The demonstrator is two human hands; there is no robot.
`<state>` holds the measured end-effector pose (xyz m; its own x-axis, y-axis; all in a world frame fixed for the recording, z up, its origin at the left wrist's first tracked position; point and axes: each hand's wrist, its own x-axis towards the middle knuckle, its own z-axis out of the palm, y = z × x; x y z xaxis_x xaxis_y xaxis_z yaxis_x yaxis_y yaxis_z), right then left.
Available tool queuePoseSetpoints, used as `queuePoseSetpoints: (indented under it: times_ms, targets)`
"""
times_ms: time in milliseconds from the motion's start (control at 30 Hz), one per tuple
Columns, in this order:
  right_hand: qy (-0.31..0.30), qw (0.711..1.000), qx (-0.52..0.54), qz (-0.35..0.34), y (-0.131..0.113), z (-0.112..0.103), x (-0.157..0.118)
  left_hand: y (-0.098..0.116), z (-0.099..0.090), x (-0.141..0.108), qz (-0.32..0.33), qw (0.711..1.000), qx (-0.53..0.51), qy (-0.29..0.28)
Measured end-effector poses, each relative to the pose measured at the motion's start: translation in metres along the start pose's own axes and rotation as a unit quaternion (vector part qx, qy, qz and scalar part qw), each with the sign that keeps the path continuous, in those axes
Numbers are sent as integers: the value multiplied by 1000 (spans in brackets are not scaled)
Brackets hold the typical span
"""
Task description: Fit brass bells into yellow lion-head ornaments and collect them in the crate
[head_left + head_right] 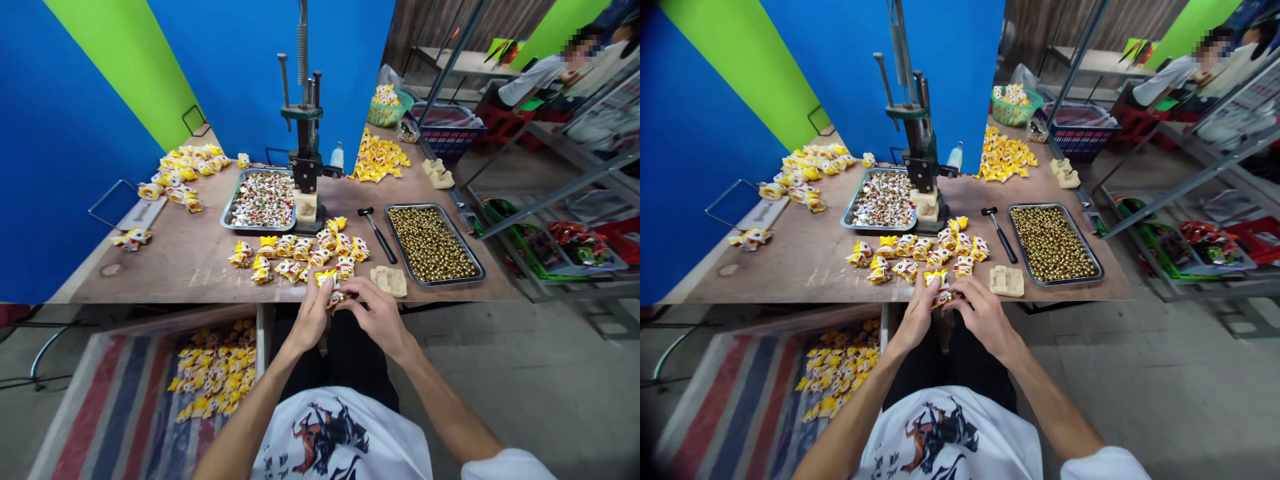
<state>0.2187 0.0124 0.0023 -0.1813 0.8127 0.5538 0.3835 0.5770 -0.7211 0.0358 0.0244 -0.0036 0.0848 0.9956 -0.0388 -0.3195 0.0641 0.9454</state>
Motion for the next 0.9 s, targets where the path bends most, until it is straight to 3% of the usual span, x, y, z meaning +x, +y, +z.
queuePoseSetpoints:
  times_ms: [100, 233, 333, 400, 467, 567, 633, 700, 767, 800, 900]
  targets:
    - [-1, 1000, 0, -13, 0, 11, -13, -6, -6, -8, 51, 996, 78, -9]
    - [-24, 1000, 14, -4, 12, 29, -22, -22, -18, -13, 33, 995, 92, -5]
    - [-64, 998, 21, 1, 29, 29, 0, -16, -34, -3, -3, 997, 79, -16]
    - [-61, 998, -16, 3, 44, 19, 27, 6, -56, 12, 22, 995, 93, 20]
    - [-56, 995, -83, -2, 63, 5, 56, 41, -93, 32, 77, 985, 129, 88]
    - [-95, 980, -176, -19, 97, -11, 89, 103, -173, 62, 132, 947, 210, 206]
    - [-129, 968, -209, -44, 121, -13, 99, 139, -232, 80, 139, 882, 303, 332]
    - [-143, 958, -238, -77, 139, -9, 103, 165, -284, 95, 115, 783, 421, 444]
    - [-143, 950, -258, -99, 146, -1, 100, 179, -321, 109, 75, 716, 515, 465]
    - [-144, 949, -260, -101, 144, 1, 96, 183, -332, 115, 58, 709, 543, 446]
    - [-141, 958, -235, -85, 127, -3, 85, 186, -341, 125, 39, 737, 561, 375]
